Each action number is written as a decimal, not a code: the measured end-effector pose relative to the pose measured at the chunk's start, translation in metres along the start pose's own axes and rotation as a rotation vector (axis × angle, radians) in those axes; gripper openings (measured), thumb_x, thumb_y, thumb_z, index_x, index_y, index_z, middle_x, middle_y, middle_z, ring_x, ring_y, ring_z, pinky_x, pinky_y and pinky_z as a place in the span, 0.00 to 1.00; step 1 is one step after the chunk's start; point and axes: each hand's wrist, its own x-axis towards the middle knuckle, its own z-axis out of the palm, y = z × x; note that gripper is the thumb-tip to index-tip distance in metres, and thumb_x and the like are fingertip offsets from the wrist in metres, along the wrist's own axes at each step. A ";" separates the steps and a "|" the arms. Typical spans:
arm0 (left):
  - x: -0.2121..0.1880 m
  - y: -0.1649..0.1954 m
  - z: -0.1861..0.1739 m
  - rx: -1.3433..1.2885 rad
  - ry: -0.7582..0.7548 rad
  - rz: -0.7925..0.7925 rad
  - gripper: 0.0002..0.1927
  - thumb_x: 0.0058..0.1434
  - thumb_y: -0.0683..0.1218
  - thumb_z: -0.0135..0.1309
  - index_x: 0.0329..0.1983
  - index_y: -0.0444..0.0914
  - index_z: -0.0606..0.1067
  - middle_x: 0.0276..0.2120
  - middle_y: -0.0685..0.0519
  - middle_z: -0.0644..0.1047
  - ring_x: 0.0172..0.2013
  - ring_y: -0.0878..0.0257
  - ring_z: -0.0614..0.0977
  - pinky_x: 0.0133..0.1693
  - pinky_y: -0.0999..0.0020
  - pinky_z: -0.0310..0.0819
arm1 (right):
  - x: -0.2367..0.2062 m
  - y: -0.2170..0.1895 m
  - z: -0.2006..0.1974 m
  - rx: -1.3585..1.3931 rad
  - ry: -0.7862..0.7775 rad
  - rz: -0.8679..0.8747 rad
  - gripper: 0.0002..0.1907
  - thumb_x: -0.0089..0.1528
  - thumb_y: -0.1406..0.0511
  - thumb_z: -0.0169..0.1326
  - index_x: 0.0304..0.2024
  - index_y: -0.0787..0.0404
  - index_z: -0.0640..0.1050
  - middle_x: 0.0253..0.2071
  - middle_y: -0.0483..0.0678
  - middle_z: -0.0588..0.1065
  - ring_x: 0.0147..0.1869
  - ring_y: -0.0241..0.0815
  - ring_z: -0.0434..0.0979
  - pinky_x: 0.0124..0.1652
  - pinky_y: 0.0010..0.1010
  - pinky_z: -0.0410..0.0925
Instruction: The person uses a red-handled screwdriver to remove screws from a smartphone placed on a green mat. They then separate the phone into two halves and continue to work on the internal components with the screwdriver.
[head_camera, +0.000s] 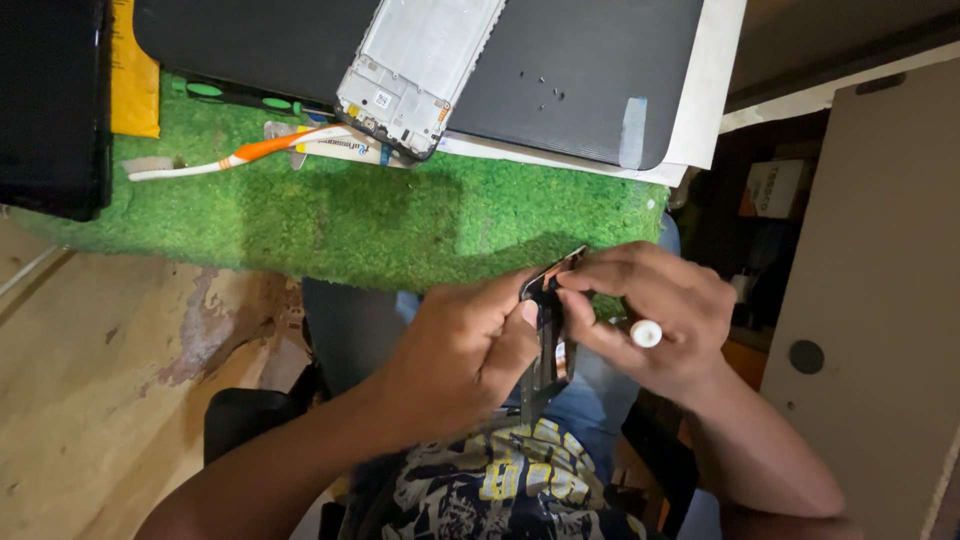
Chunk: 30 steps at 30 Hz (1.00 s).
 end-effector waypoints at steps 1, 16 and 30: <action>0.000 0.001 0.000 0.007 -0.001 0.014 0.17 0.71 0.39 0.47 0.62 0.34 0.71 0.25 0.49 0.72 0.22 0.64 0.74 0.28 0.67 0.71 | 0.000 -0.001 0.000 -0.056 0.004 -0.020 0.10 0.57 0.71 0.69 0.40 0.64 0.82 0.37 0.50 0.80 0.38 0.39 0.83 0.35 0.26 0.74; -0.001 0.004 0.004 0.064 -0.001 0.056 0.18 0.71 0.39 0.46 0.63 0.30 0.69 0.34 0.43 0.79 0.29 0.52 0.82 0.34 0.60 0.76 | -0.002 -0.005 0.008 -0.370 0.017 -0.205 0.12 0.56 0.69 0.68 0.39 0.62 0.79 0.34 0.47 0.78 0.34 0.41 0.80 0.33 0.30 0.72; 0.002 -0.003 0.002 -0.045 0.019 -0.109 0.13 0.66 0.41 0.48 0.52 0.33 0.76 0.18 0.54 0.72 0.18 0.69 0.71 0.22 0.69 0.66 | -0.007 0.015 0.011 0.183 0.110 0.018 0.06 0.59 0.73 0.63 0.35 0.61 0.78 0.33 0.44 0.78 0.33 0.31 0.78 0.28 0.19 0.70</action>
